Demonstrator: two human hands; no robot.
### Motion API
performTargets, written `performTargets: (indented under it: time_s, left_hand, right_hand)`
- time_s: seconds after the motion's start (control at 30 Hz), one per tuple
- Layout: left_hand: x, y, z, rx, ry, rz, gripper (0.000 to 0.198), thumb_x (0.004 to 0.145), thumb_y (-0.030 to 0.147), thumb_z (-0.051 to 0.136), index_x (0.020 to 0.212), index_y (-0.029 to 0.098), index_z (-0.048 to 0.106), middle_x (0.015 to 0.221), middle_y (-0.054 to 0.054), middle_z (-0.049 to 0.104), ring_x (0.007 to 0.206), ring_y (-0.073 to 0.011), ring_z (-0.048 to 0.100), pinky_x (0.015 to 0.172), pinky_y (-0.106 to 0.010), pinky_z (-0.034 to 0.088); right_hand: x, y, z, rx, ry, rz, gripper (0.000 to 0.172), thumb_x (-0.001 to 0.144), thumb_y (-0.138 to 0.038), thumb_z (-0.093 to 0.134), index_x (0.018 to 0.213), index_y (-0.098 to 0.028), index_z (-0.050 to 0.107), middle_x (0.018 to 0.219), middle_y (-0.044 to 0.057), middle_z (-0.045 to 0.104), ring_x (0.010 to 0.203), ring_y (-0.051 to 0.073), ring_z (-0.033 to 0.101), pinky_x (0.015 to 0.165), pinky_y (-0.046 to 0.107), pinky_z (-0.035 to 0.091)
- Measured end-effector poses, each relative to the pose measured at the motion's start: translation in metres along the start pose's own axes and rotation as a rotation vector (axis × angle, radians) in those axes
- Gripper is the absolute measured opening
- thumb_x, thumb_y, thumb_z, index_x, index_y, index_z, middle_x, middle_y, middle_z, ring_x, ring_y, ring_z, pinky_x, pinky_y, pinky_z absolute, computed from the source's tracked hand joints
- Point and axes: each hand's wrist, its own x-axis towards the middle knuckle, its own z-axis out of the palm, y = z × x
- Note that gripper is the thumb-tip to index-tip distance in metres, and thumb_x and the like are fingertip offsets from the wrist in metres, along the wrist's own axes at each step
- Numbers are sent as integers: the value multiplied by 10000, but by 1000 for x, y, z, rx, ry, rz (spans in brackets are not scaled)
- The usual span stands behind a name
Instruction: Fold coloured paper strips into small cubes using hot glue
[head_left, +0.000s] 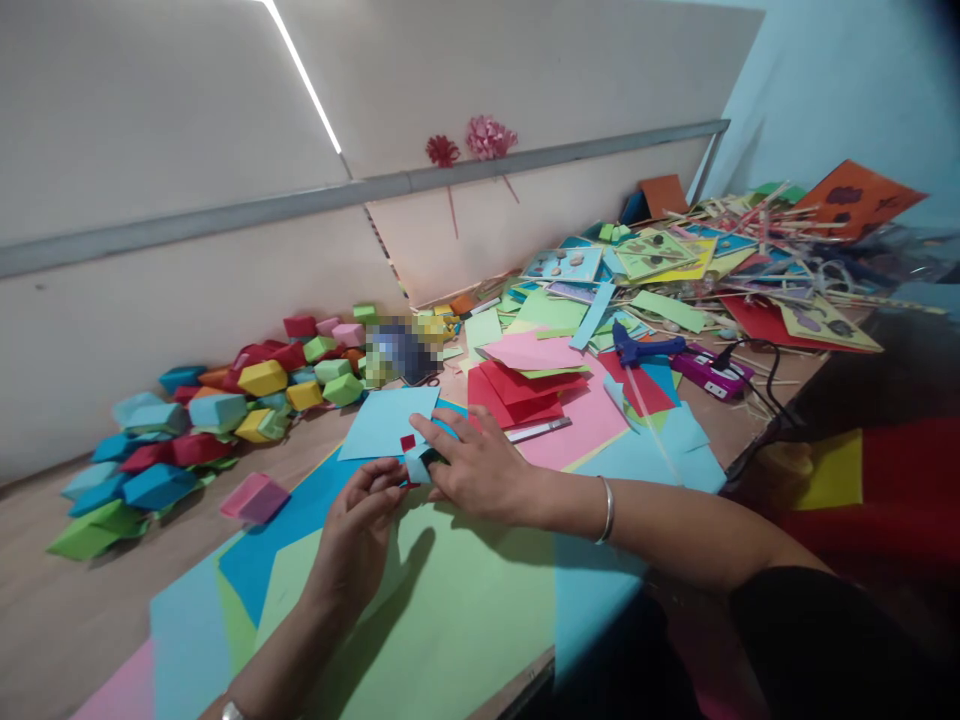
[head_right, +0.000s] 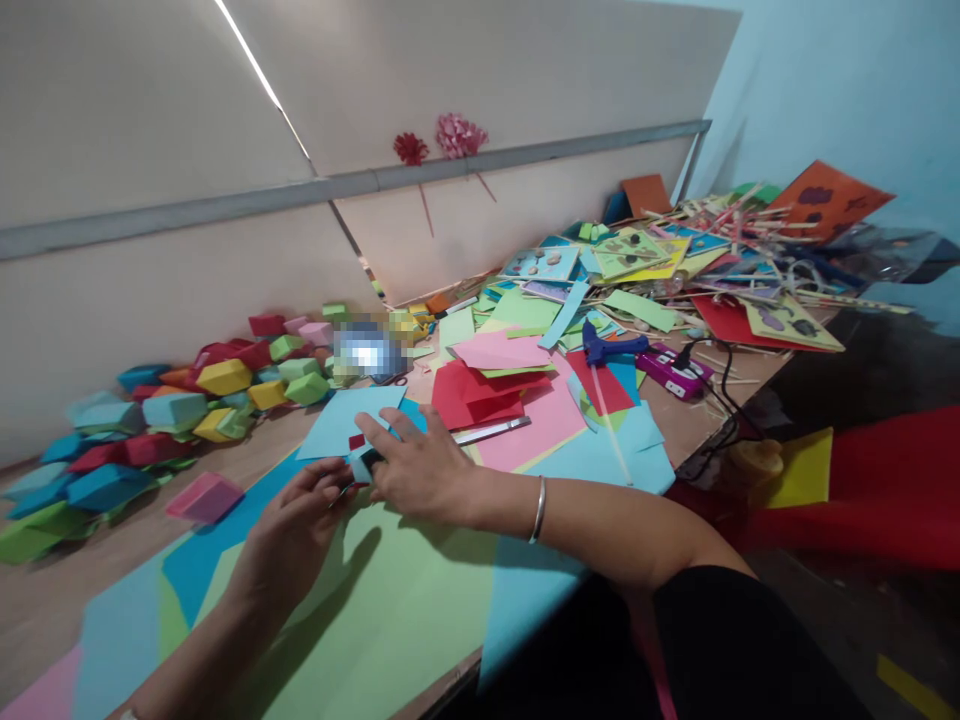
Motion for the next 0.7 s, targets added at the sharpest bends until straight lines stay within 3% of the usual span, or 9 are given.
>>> performTargets:
  time_s: [0.27,0.5,0.63,0.7]
  left_hand:
    - [-3,2,2,56,3,42,272,457,231,789,720,227,722,799,-11,699,784,-189,630,699,-290,501]
    - [0,1,-3,81,-1,57,324,455,255,818,745,199,686,773,-2,708,736,-161,623,704,-275,491]
    - [3,-1,-1,310,-123,147,605,454,260,879,1019,224,667,853,-7,722,755,-211,662,704,-329,517]
    - [5,-2,-2,557,-183,291,684,510,304,877,1157,248,662,912,-27,731,769,-240,669,735,-377,525]
  right_hand:
    - [0,0,6,-26,36,-14,280,1024,-384,582,1030,-185,779,1639,146,424,1433,359,414,1073,621,441]
    - [3,3,7,14,66,5,228,1016,-321,599,995,-177,774,1591,156,477,1368,352,461,1012,566,468]
    - [4,4,13,72,36,43,170,974,-221,612,966,-159,769,1272,173,677,1093,306,603,796,410,508]
    - [3,5,17,117,9,18,140,933,-228,655,971,-147,763,1106,151,711,948,272,627,717,362,488]
